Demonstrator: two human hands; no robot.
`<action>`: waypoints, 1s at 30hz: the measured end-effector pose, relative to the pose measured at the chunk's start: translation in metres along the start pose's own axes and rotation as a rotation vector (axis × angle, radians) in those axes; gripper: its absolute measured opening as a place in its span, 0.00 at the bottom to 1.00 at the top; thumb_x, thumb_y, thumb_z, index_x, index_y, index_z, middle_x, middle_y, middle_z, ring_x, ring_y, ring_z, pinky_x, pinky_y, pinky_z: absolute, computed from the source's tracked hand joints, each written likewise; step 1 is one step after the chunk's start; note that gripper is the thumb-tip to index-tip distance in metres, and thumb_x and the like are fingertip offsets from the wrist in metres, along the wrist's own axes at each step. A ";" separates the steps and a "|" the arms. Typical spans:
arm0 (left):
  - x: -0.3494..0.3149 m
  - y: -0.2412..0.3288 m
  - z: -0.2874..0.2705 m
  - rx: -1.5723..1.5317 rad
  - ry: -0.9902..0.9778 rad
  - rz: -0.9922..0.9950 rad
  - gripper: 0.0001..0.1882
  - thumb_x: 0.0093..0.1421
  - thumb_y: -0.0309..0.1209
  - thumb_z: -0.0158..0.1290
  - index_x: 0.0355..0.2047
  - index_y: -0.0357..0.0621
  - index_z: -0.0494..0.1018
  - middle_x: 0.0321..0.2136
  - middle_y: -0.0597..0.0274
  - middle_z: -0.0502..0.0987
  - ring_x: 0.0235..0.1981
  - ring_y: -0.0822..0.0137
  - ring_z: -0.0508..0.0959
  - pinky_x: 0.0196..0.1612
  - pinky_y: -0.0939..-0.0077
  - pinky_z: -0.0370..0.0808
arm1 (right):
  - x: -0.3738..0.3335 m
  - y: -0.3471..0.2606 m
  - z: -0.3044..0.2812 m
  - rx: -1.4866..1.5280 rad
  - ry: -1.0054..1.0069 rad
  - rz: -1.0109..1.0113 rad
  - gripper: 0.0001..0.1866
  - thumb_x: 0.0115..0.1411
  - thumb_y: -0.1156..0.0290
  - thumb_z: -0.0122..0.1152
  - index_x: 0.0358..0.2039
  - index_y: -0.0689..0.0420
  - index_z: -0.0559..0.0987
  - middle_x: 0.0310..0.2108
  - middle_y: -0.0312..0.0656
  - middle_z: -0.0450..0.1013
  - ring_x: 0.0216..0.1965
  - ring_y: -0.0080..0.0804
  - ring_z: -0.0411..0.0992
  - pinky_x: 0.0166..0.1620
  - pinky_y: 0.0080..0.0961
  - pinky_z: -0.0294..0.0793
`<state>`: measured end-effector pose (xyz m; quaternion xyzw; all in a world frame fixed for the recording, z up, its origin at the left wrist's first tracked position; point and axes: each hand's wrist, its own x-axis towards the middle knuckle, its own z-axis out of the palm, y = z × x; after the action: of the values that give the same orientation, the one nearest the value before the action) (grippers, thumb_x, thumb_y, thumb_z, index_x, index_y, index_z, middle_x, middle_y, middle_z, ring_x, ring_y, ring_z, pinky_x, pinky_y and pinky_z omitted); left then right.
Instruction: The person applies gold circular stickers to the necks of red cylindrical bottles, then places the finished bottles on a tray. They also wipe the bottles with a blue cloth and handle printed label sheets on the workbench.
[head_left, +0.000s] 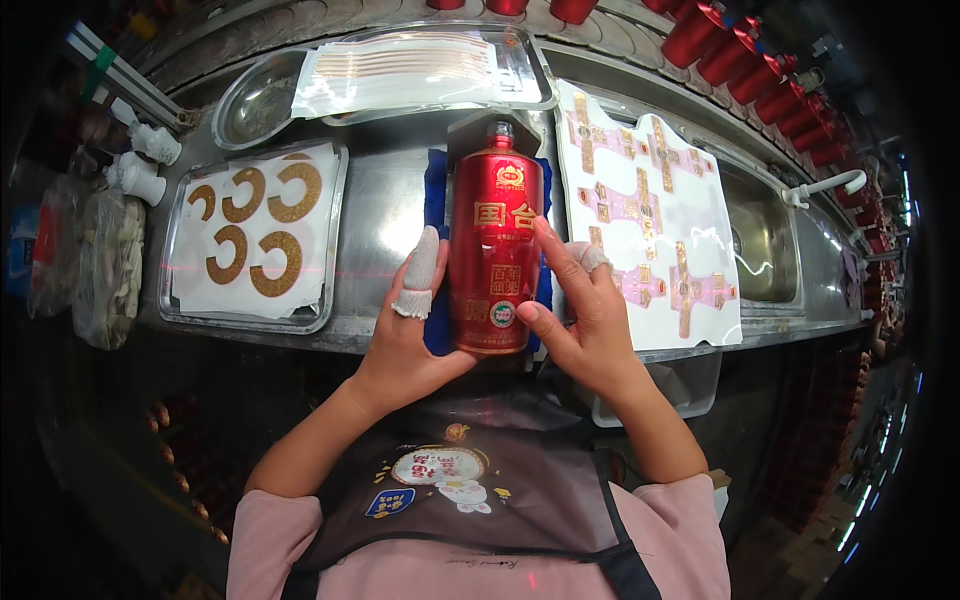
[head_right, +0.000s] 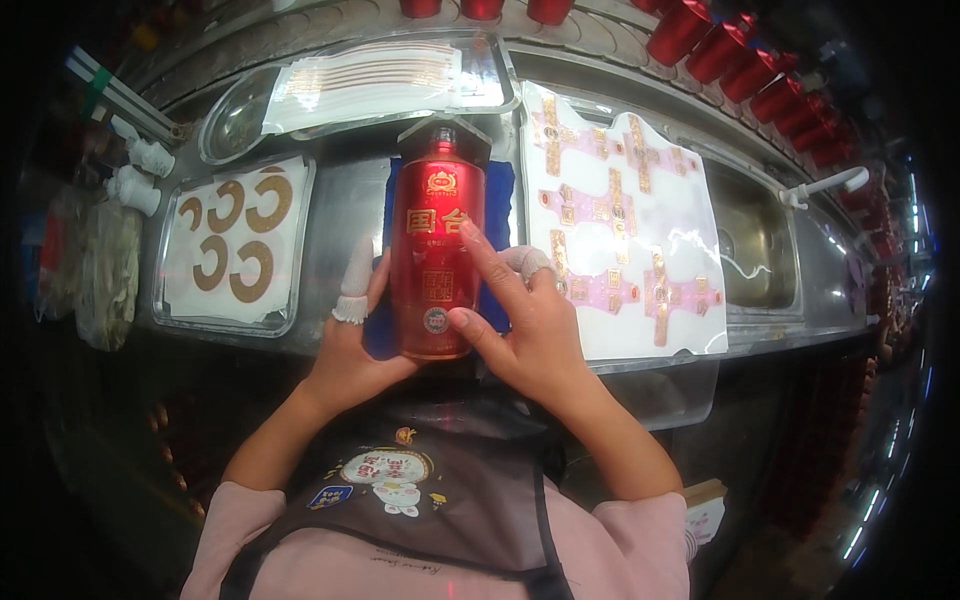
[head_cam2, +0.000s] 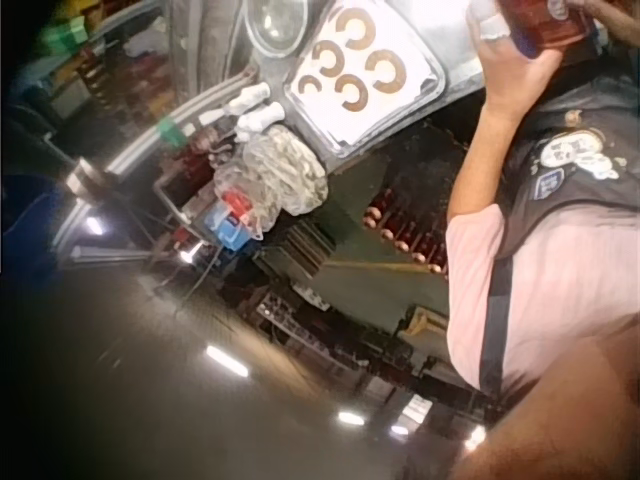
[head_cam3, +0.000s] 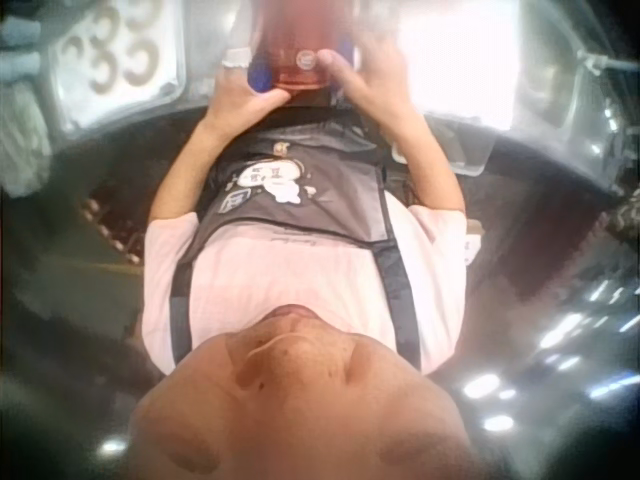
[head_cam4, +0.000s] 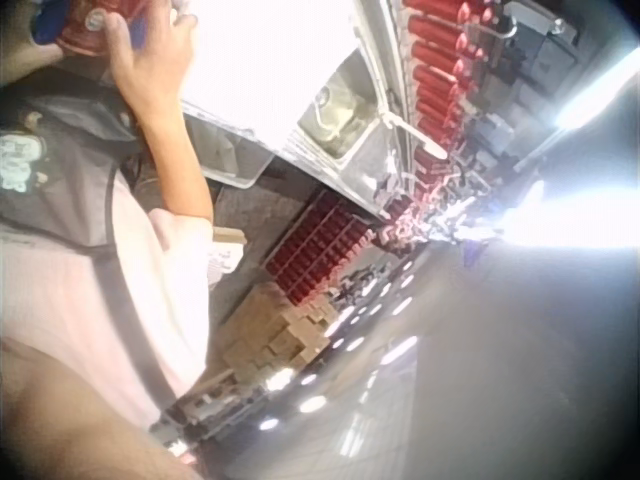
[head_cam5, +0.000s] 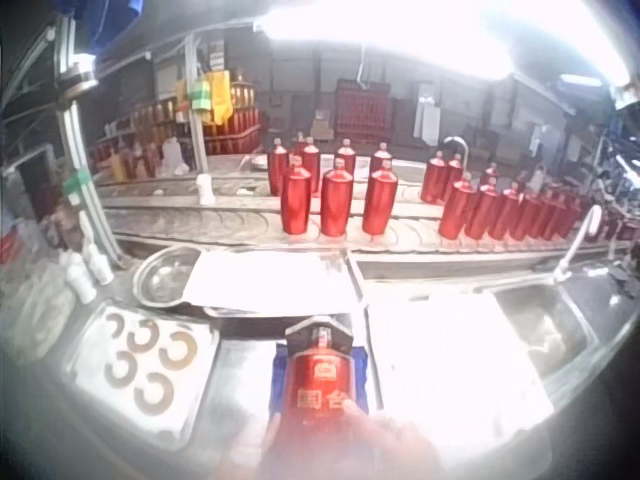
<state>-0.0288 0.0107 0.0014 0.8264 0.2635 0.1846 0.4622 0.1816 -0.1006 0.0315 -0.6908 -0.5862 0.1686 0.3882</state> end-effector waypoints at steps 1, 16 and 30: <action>0.000 0.001 -0.002 -0.077 -0.029 -0.022 0.64 0.47 0.36 0.73 0.74 0.37 0.40 0.70 0.41 0.54 0.71 0.48 0.59 0.72 0.58 0.55 | 0.003 0.001 -0.001 -0.022 -0.031 0.021 0.37 0.60 0.50 0.67 0.68 0.38 0.68 0.46 0.48 0.70 0.40 0.44 0.75 0.41 0.35 0.78; 0.013 -0.018 0.004 -0.539 0.015 -0.142 0.50 0.66 0.34 0.58 0.74 0.38 0.34 0.73 0.39 0.44 0.74 0.54 0.52 0.73 0.63 0.49 | 0.027 -0.010 -0.004 -0.152 -0.208 0.136 0.40 0.55 0.45 0.68 0.68 0.35 0.69 0.51 0.55 0.67 0.49 0.54 0.72 0.49 0.45 0.76; 0.015 -0.018 0.000 -0.513 -0.034 -0.133 0.49 0.67 0.38 0.57 0.74 0.36 0.35 0.73 0.44 0.52 0.76 0.57 0.46 0.74 0.61 0.41 | 0.031 -0.007 -0.009 -0.119 -0.207 0.129 0.40 0.57 0.44 0.66 0.69 0.27 0.64 0.51 0.64 0.68 0.44 0.61 0.76 0.46 0.46 0.79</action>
<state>-0.0221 0.0274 -0.0126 0.6661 0.2538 0.2009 0.6720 0.1906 -0.0739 0.0497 -0.7277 -0.5865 0.2285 0.2725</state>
